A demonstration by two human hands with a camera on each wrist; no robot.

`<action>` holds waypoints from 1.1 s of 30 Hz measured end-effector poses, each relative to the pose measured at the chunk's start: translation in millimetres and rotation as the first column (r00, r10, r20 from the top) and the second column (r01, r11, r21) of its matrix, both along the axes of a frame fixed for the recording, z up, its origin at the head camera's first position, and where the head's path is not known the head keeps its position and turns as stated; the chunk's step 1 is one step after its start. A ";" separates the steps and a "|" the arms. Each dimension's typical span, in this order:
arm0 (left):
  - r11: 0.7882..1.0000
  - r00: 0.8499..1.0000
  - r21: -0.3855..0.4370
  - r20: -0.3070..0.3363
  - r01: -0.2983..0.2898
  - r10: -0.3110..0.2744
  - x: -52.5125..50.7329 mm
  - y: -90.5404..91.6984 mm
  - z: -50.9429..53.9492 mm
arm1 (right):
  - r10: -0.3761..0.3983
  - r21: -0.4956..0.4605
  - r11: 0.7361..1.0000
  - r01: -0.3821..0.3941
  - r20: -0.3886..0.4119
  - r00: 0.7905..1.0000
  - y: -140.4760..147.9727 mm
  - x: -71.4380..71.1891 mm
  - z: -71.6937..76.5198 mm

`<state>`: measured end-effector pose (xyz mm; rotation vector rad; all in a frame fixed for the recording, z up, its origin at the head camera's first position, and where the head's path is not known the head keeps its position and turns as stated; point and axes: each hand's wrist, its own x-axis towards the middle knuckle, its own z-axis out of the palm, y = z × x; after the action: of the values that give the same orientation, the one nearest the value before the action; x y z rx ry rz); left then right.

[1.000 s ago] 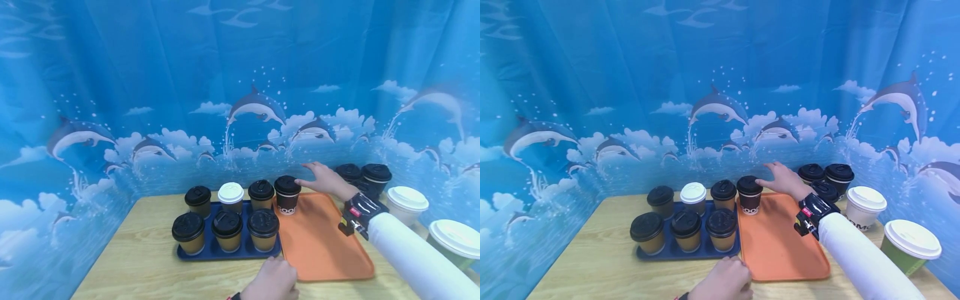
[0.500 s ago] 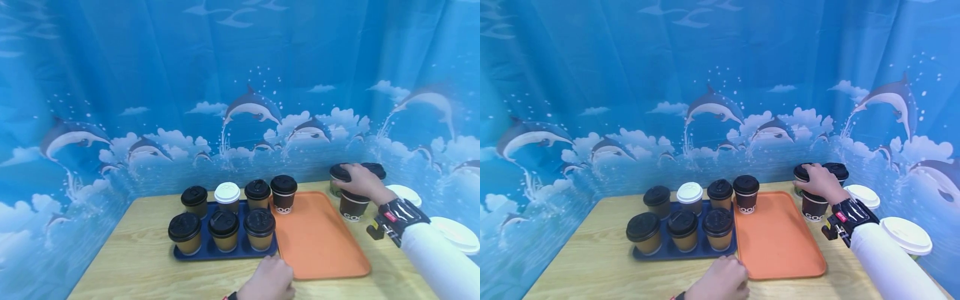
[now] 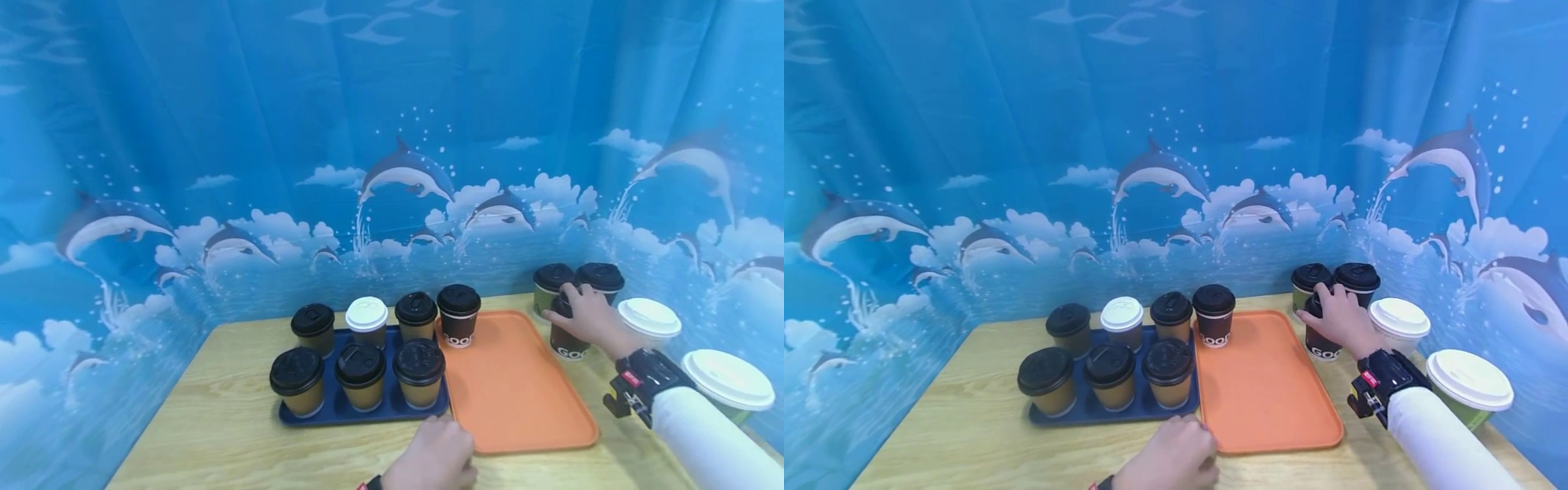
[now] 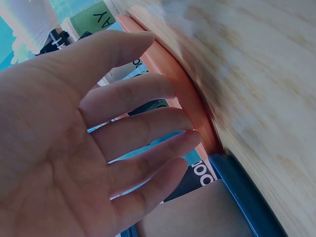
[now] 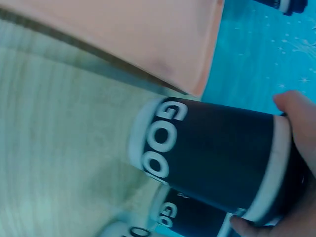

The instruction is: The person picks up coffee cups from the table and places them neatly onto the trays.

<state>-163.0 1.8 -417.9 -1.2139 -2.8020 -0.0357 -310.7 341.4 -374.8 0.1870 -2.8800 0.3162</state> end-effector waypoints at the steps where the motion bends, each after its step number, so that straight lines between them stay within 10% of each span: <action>1: 1.000 1.000 0.005 -0.008 0.004 -0.003 0.3 -0.4 -0.5 | -0.004 -0.003 1.000 0.004 -0.011 1.000 -0.4 -0.1 -3.0; 33: 0.999 0.999 0.029 -0.035 0.021 -0.020 1.9 -2.3 -0.3 | -0.056 0.017 0.998 0.058 -0.089 0.994 -2.7 -2.8 -14.5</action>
<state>-161.1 -0.5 -418.1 -1.2240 -2.7495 -0.0567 -313.5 338.6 -389.3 0.1187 -2.7954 0.2620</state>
